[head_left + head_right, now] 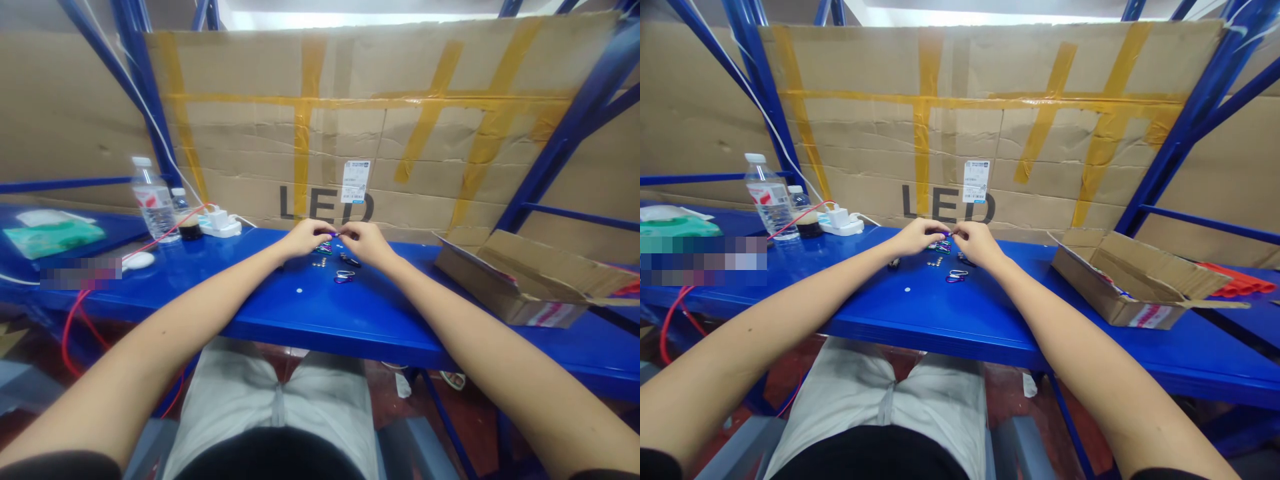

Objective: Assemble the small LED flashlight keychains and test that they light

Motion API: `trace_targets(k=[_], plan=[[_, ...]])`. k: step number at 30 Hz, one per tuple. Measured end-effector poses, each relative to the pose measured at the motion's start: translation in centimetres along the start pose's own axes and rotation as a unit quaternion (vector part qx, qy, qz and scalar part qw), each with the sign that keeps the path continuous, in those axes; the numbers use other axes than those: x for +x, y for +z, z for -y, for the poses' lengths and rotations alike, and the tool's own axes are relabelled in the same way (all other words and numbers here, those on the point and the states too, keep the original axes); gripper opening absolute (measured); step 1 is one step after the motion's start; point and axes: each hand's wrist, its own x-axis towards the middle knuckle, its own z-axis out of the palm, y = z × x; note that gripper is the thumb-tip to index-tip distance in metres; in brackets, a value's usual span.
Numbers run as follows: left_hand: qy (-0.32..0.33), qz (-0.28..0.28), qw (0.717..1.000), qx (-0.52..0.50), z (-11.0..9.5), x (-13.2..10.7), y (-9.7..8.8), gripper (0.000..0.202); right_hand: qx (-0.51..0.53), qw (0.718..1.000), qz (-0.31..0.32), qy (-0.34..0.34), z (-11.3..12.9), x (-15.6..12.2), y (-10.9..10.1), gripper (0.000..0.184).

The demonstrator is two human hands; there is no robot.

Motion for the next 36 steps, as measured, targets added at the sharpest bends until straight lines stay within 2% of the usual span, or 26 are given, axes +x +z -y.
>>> trace_targets(k=[4,8,11,17,22,27,30,33,36], plan=[[0.021,0.002,0.996,0.088,-0.6,-0.3,-0.1,0.018,-0.004,1.0,0.027,-0.005,0.0,0.0,-0.2,0.017],[0.044,0.017,0.992,0.117,-0.9,-0.7,-0.2,0.017,0.039,0.997,0.059,0.031,0.1,-0.2,-0.3,0.017],[0.037,0.031,0.99,0.136,-1.0,-0.9,-0.2,0.018,0.074,0.992,0.084,0.055,0.2,-0.2,-0.4,0.018],[0.007,0.041,0.984,0.173,-1.1,-0.8,0.5,0.022,0.085,0.985,0.134,0.063,0.0,-0.3,-0.5,0.023],[0.005,0.064,0.981,0.185,-1.2,-0.5,0.6,0.035,0.066,0.987,0.14,0.037,-0.1,-0.3,-0.6,0.025],[0.027,0.066,0.975,0.211,-1.5,-0.7,0.4,0.025,0.031,0.989,0.143,-0.023,-0.1,-0.4,-0.8,0.026],[0.048,0.058,0.977,0.198,-1.6,-0.9,0.4,0.017,0.033,0.988,0.147,-0.031,0.0,-0.5,-1.0,0.025],[0.075,0.043,0.981,0.176,-1.7,-1.0,0.5,0.012,0.066,0.986,0.156,0.002,0.1,-0.6,-1.1,0.026],[0.099,0.035,0.982,0.158,-1.8,-1.1,0.6,0.009,0.137,0.972,0.175,0.076,0.0,-0.6,-1.1,0.028]])
